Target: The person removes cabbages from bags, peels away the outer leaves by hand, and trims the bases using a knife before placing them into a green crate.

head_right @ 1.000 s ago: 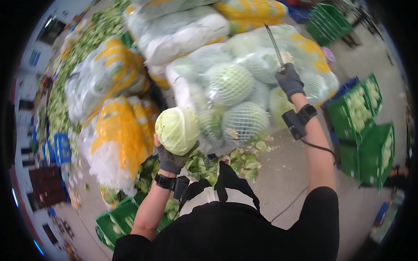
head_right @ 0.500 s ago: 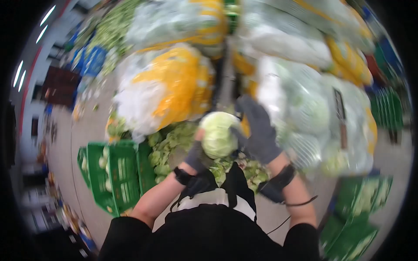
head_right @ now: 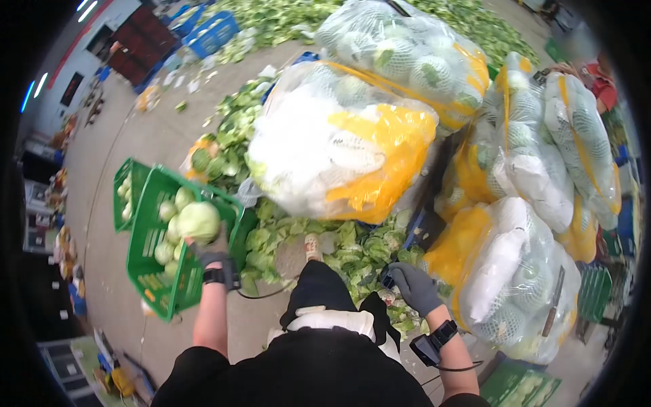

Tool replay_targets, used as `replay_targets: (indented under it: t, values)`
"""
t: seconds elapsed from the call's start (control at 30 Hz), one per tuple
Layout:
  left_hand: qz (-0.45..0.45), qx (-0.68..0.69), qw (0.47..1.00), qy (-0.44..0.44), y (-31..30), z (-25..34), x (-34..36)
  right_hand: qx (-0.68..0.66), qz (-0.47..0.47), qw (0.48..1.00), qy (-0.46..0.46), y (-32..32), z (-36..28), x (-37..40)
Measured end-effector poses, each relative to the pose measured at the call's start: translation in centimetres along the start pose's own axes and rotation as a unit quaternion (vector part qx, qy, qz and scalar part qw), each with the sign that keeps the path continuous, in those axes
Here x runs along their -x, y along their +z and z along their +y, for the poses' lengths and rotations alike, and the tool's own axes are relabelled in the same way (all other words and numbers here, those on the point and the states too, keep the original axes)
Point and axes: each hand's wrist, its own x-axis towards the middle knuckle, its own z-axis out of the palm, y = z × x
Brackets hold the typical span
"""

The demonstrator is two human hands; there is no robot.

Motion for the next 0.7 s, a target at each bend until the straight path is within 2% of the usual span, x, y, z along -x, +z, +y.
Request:
replay_targets:
  t: [0.03,0.07,0.13,0.17,0.2,0.23,0.27,0.3,0.33,0.37,0.43,0.47,0.5,0.57,0.63,0.67,0.7]
  values:
    - [0.061,-0.034,0.997,0.033,0.5,1.1,-2.7,-0.01,0.031,0.999,0.021,0.3,-0.6,-2.1]
    - [0.056,-0.032,0.998,0.017,1.6,0.9,-5.6,0.015,0.03,0.999,-0.017,0.4,-0.7,-4.5]
    - [0.054,0.075,0.972,-0.217,3.1,-0.6,-10.5,0.046,0.065,0.996,-0.033,0.6,-2.1,-10.9]
    - [-0.087,-0.055,0.974,-0.2,4.8,-2.8,-12.0,0.046,0.048,0.997,-0.05,0.8,-2.7,-14.7]
    - [-0.227,-0.181,0.941,-0.176,7.1,-6.0,-12.6,0.044,0.031,0.996,-0.065,1.2,-3.2,-18.5]
    - [-0.252,-0.201,0.925,-0.199,10.4,-8.5,-12.0,0.059,0.002,0.994,-0.089,1.9,-3.6,-22.3]
    - [-0.366,-0.322,0.861,-0.144,13.3,-10.7,-12.1,0.108,0.022,0.982,-0.152,3.3,-2.7,-26.5]
    - [-0.451,-0.364,0.815,-0.004,16.2,-13.3,-11.8,0.207,0.083,0.957,-0.183,4.2,-2.6,-30.1]
    - [-0.522,-0.448,0.699,0.195,20.0,-14.1,-11.7,0.257,0.152,0.942,-0.154,4.8,-2.6,-33.1]
    - [-0.536,-0.451,0.664,0.262,22.4,-16.1,-12.7,0.26,0.156,0.942,-0.145,6.0,-2.3,-34.5]
    - [-0.513,-0.5,0.596,0.363,24.2,-20.9,-14.5,0.363,0.139,0.921,0.0,8.6,-0.4,-36.7]
    - [-0.523,-0.532,0.566,0.35,22.5,-23.1,-15.2,0.35,0.066,0.932,-0.06,11.1,2.9,-36.3]
    - [-0.53,-0.562,0.538,0.338,20.4,-25.1,-15.6,0.384,0.045,0.918,-0.088,13.1,4.5,-35.2]
    - [-0.657,-0.449,0.484,0.363,16.2,-27.6,-15.2,0.325,0.082,0.938,-0.084,15.2,7.2,-32.5]
    - [-0.707,-0.488,0.41,0.306,14.4,-28.4,-15.0,0.308,0.034,0.946,0.097,14.0,6.2,-31.9]
    - [-0.671,-0.556,0.415,0.262,13.1,-30.3,-15.9,0.304,0.035,0.946,0.104,13.0,5.8,-32.2]
    - [-0.626,-0.657,0.38,0.181,13.7,-30.5,-15.8,0.311,0.029,0.931,0.188,11.4,5.7,-33.2]
